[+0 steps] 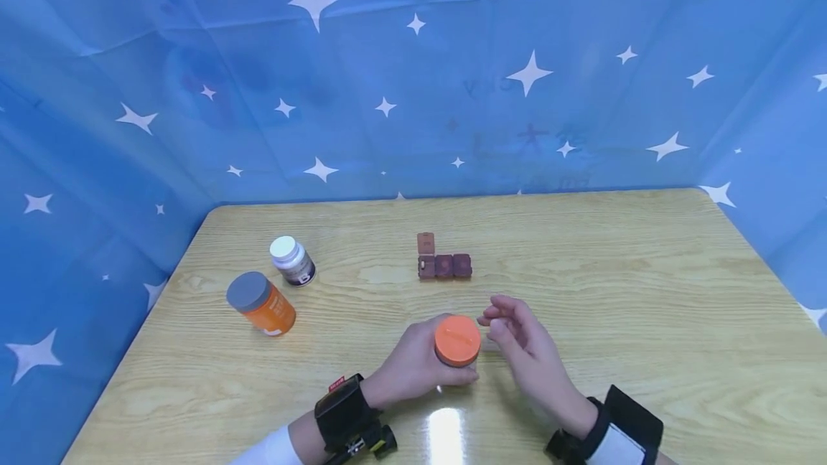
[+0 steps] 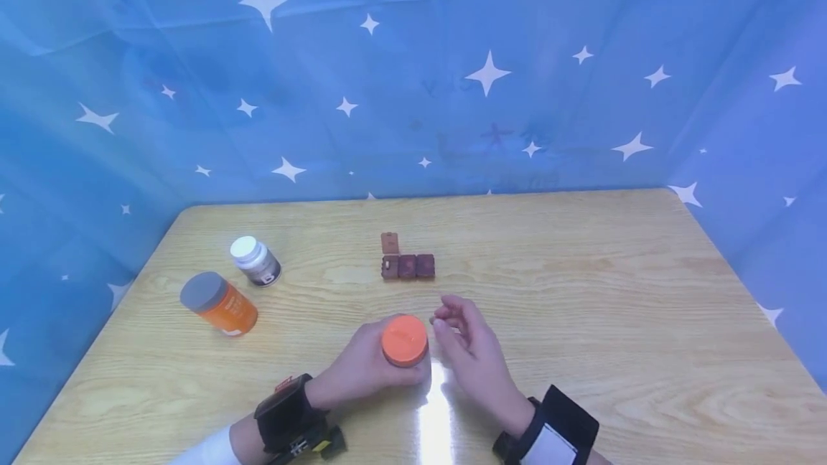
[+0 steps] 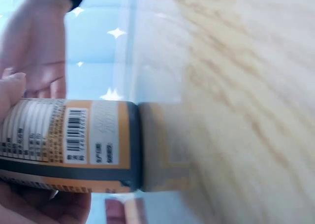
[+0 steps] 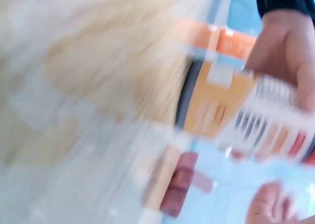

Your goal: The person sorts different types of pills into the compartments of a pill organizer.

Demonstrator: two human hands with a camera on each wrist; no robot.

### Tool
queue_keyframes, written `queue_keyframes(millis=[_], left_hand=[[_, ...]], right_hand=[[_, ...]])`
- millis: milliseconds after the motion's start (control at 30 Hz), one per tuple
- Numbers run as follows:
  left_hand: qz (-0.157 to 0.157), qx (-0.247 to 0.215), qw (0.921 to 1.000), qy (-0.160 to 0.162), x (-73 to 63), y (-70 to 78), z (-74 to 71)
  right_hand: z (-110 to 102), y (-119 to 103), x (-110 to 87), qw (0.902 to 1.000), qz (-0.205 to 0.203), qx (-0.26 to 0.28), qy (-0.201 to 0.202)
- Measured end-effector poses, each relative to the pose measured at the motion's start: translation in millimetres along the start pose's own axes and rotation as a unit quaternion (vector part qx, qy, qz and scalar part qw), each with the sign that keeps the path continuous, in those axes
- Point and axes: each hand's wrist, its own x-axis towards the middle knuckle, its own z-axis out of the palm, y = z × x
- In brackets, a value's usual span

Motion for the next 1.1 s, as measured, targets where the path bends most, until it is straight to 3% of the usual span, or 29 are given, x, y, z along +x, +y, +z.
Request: queue_keyframes(millis=[133, 267, 367, 433, 567, 667, 833, 1000, 1033, 1100], left_hand=[[-0.013, 0.013, 0.9988, 0.046, -18.7, 4.5, -18.2], [-0.071, 0.049, 0.9863, 0.141, -53.0, 6.5, -54.1], [-0.139, 0.103, 0.9619, 0.212, -84.2, 1.2, -84.3], [-0.194, 0.128, 0.9440, 0.235, -104.6, -5.6, -103.4], [-0.311, 0.136, 0.9112, 0.234, -138.3, -21.1, -136.3], [-0.360, 0.130, 0.8933, 0.236, -153.6, -33.4, -153.8], [-0.376, 0.120, 0.8806, 0.262, -164.7, -49.9, -162.7], [-0.373, 0.070, 0.8822, 0.279, -166.4, -53.4, -164.2], [-0.364, 0.054, 0.8792, 0.303, -166.3, -49.6, -163.8], [-0.323, 0.037, 0.8633, 0.386, -164.3, -34.9, -160.4]], right_hand=[[-7, 6, 3.7, 0.9997, 0.018, -0.011, 0.010], [-12, 8, 5.0, 0.9994, 0.013, -0.032, -0.002], [-14, 7, 5.6, 0.9991, 0.005, -0.043, -0.007], [-15, 6, 6.1, 0.9989, 0.002, -0.045, -0.010], [-16, 6, 7.7, 0.9985, 0.006, -0.052, -0.016], [-16, 5, 8.7, 0.9980, 0.017, -0.059, -0.017], [-16, 3, 10.7, 0.9971, 0.034, -0.065, -0.021], [-15, 0, 21.2, 0.9976, 0.012, -0.064, -0.023], [-15, 0, 25.2, 0.9976, 0.008, -0.066, -0.022], [-14, -1, 35.4, 0.9969, -0.002, -0.077, -0.020]])
